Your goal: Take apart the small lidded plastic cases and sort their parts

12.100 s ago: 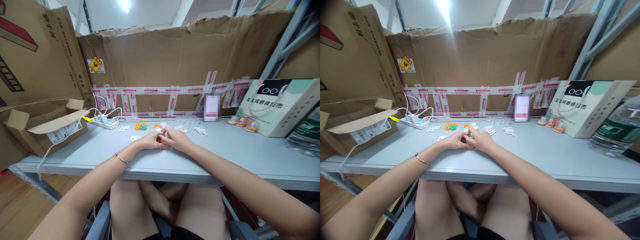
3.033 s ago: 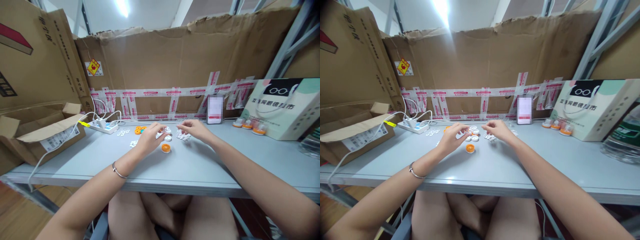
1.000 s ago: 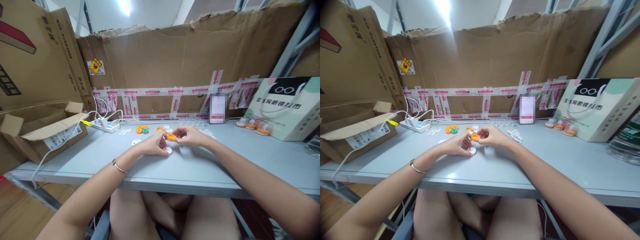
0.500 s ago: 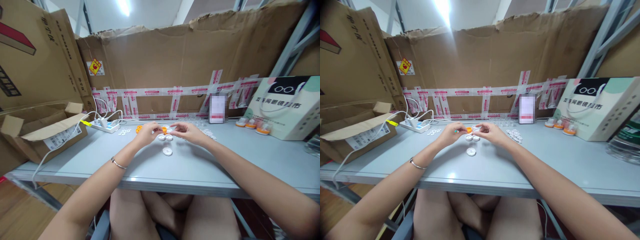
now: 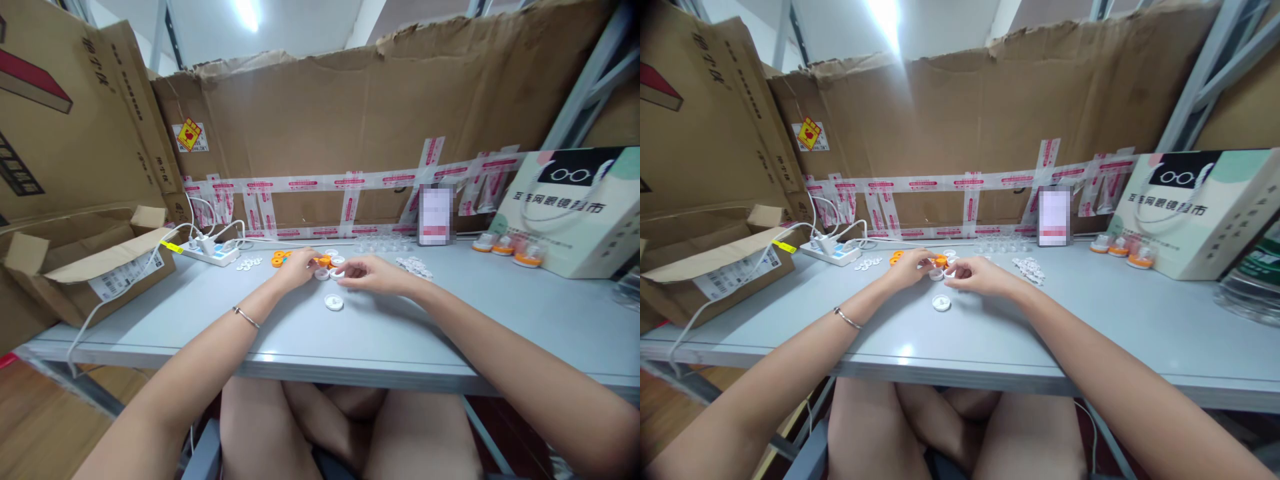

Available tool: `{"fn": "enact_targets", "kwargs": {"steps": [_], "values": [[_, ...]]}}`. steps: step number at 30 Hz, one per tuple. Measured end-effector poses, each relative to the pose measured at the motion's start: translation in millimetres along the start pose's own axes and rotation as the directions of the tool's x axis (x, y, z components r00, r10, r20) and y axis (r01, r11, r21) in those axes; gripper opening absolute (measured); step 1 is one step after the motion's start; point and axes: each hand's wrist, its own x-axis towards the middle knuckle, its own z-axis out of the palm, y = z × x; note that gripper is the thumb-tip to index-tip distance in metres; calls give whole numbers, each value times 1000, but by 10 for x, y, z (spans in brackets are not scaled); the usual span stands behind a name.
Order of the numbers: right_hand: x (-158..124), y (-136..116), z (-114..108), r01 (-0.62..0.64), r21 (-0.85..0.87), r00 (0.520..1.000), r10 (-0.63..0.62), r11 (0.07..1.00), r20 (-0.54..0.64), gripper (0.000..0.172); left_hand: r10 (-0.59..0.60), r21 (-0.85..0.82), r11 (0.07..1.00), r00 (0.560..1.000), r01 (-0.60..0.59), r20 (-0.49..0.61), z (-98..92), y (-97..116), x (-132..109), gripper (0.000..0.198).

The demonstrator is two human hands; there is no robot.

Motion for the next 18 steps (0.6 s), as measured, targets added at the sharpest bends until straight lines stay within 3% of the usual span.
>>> {"fn": "enact_targets", "kwargs": {"steps": [4, 6, 9, 11, 18], "values": [[-27, 18, 10, 48, -74, 992, -39, 996, 118, 47, 8, -103, 995, 1000, -8, 0, -143, 147, -63, 14], [-32, 28, 32, 77, -110, 985, -59, 991, 162, 51, 43, -191, 981, 991, -19, 127, -242, 251, -117, 11], [-20, 42, 82, 117, -132, 975, -89, 984, 203, 45, 105, -256, 967, 924, -8, 368, -347, 383, -192, 13], [-3, 49, 114, 120, -122, 974, -93, 985, 207, 37, 96, -247, 969, 890, 19, 446, -362, 431, -217, 16], [50, 75, 174, 21, -46, 983, -12, 999, 182, 41, -14, -185, 976, 874, 118, 486, -270, 403, -190, 22]]}}
